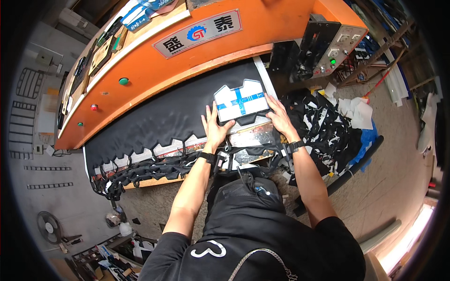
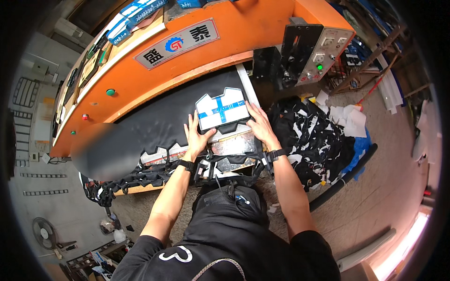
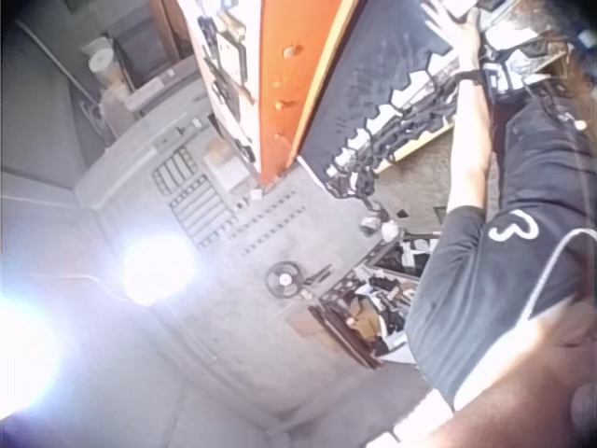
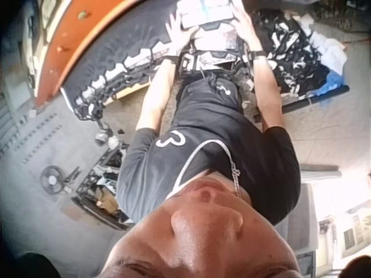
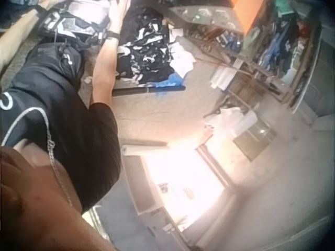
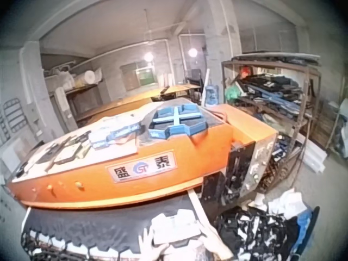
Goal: Aligning leather material and operating a large industrial cutting machine in a workshop.
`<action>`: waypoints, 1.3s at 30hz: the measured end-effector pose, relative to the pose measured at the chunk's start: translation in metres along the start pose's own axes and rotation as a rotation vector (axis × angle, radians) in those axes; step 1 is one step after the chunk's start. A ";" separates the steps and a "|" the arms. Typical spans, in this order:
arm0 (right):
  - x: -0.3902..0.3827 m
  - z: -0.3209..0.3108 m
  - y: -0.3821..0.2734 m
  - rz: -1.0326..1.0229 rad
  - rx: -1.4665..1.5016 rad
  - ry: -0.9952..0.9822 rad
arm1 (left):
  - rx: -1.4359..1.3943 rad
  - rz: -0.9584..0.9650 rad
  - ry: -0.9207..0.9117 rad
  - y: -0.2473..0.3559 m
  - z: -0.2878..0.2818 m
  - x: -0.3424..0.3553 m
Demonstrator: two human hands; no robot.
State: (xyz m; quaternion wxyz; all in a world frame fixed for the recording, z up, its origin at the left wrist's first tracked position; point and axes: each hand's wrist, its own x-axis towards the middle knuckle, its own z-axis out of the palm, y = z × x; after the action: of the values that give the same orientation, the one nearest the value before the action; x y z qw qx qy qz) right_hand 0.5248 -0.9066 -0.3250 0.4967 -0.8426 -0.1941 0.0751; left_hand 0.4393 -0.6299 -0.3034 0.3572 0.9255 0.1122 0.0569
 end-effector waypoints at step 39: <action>-0.001 0.003 -0.005 -0.028 -0.052 0.167 | 0.113 0.022 -0.057 -0.003 0.007 0.002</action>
State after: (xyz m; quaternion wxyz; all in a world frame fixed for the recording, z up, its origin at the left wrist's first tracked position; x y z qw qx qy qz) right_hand 0.5215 -0.9030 -0.3221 0.4902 -0.8556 -0.1658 -0.0076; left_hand 0.4424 -0.6313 -0.3106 0.3067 0.9467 0.0948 0.0280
